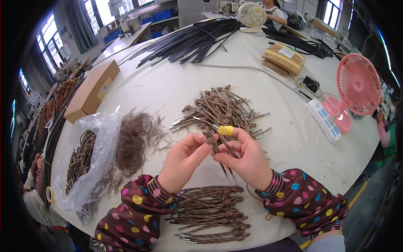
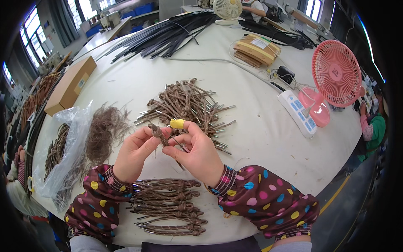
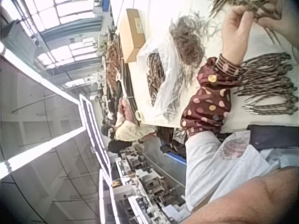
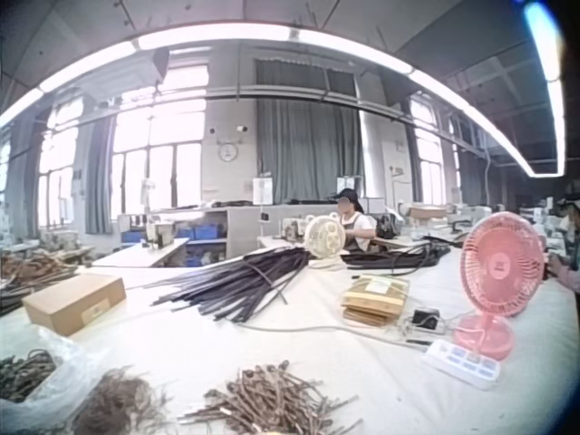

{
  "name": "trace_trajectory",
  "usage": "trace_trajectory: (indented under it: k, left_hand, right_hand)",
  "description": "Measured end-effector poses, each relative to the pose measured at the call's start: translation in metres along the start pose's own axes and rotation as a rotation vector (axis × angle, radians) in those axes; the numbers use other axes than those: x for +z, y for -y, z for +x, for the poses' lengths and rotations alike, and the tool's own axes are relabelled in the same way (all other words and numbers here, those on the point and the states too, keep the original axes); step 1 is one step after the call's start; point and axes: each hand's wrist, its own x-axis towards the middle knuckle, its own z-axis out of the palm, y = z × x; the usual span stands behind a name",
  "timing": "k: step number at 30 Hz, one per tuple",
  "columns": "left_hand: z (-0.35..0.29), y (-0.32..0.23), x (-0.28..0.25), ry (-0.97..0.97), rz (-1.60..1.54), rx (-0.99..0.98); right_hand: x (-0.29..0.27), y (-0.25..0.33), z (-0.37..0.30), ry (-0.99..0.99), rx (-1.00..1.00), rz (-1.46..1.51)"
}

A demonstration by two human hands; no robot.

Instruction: The person trims leather or fabric straps with metal tips using scissors.

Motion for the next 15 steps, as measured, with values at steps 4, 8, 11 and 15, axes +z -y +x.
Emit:
trace_trajectory:
  k: [4, 8, 11, 15]
  left_hand:
    - [0.000, -0.012, -0.003, -0.074, -0.084, 0.044]
    - [0.000, -0.018, -0.006, -0.097, 0.118, 0.115]
    - [-0.001, -0.018, 0.000, -0.120, 0.906, 0.368]
    - [-0.001, -0.001, -0.004, -0.045, 1.112, 0.526]
  right_hand:
    - [-0.003, 0.006, 0.000, -0.036, -0.068, -0.110]
    - [-0.017, 0.011, 0.001, -0.054, -0.066, -0.124]
    - [-0.022, 0.011, 0.002, 0.002, 0.051, -0.143]
    - [-0.021, 0.002, 0.003, 0.062, 0.027, -0.240]
